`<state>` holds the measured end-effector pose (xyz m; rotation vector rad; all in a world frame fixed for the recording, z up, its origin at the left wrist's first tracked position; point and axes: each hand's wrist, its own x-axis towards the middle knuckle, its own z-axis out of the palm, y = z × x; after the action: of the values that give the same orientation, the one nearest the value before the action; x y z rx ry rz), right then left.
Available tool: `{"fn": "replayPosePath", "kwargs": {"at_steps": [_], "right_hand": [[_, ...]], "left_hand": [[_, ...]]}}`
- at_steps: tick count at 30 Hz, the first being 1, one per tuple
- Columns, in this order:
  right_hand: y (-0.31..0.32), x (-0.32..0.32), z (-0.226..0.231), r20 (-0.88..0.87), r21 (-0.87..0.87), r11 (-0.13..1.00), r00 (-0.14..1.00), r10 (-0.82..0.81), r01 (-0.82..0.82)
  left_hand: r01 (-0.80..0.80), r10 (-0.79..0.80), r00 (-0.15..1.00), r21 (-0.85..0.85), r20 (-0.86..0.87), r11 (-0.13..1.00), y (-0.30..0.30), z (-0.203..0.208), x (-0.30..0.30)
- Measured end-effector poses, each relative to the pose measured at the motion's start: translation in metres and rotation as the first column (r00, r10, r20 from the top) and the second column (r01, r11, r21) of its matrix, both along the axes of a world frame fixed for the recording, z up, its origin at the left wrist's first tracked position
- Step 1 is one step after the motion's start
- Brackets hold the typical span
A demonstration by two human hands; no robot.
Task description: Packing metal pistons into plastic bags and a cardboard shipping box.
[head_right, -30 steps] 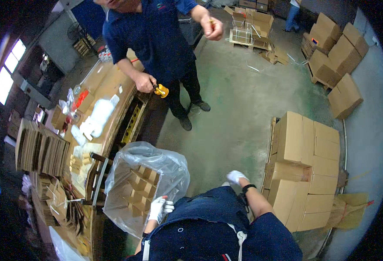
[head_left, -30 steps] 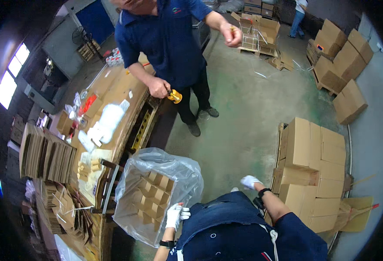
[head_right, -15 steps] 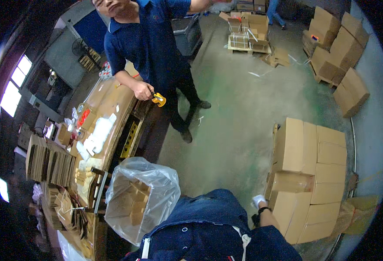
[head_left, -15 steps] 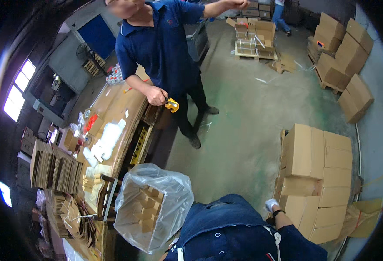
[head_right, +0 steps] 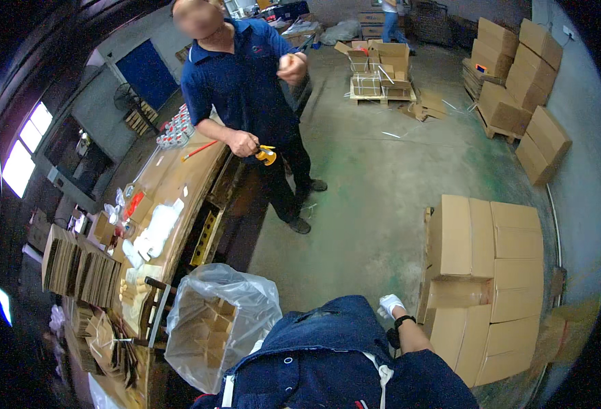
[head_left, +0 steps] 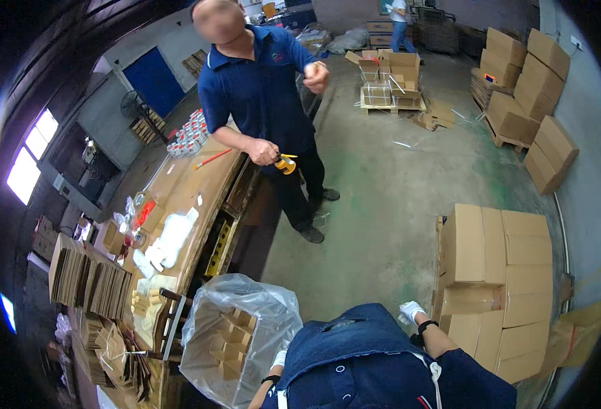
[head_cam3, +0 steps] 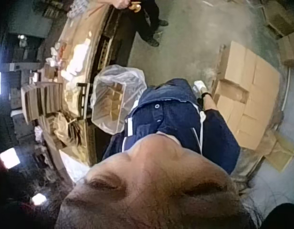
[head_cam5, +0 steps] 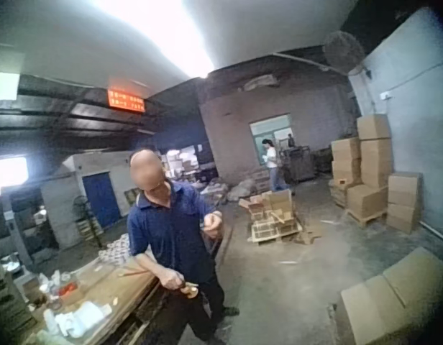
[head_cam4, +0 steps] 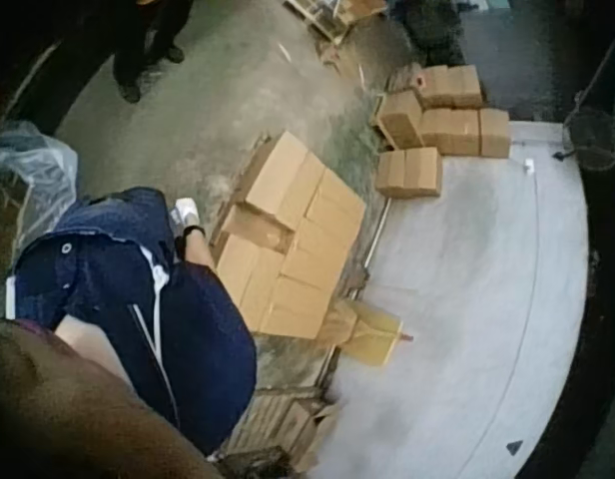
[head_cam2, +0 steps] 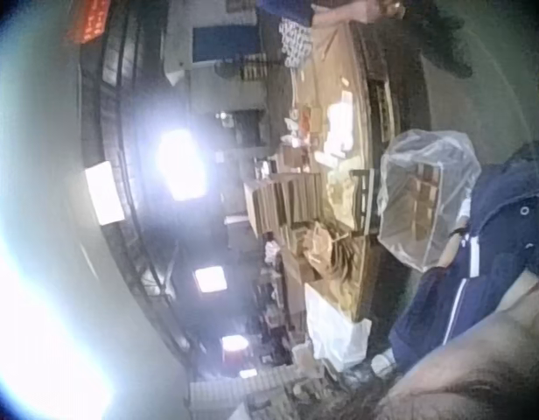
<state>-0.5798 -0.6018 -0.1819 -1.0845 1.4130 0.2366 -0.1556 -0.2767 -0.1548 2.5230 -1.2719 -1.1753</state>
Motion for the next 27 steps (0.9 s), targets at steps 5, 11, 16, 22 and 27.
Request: {"fn": "replayPosePath", "kwargs": {"at_steps": [5,11,16,22,27], "right_hand": [[0.020,-0.024,-0.012,0.030,0.066,0.975,0.976,-0.216,0.213],[0.051,-0.051,-0.049,-0.070,0.178,0.975,0.990,-0.124,0.135],[0.052,-0.057,-0.035,-0.076,-0.158,0.939,0.952,0.298,-0.306],[0.033,-0.047,-0.038,-0.113,-0.240,0.877,0.909,0.400,-0.416],[0.029,-0.031,-0.046,-0.004,-0.107,0.994,1.000,0.013,-0.014]], "left_hand": [[0.006,-0.006,1.000,0.014,-0.004,1.000,-0.010,0.006,-0.006],[0.037,-0.036,0.999,0.042,-0.023,0.998,-0.028,0.022,-0.020],[0.051,-0.050,0.999,0.074,-0.019,0.996,-0.031,0.025,-0.023],[0.077,-0.075,0.997,0.099,-0.024,0.992,-0.048,0.031,-0.026],[0.089,-0.082,0.995,0.163,-0.048,0.983,-0.028,0.030,-0.042]]}}
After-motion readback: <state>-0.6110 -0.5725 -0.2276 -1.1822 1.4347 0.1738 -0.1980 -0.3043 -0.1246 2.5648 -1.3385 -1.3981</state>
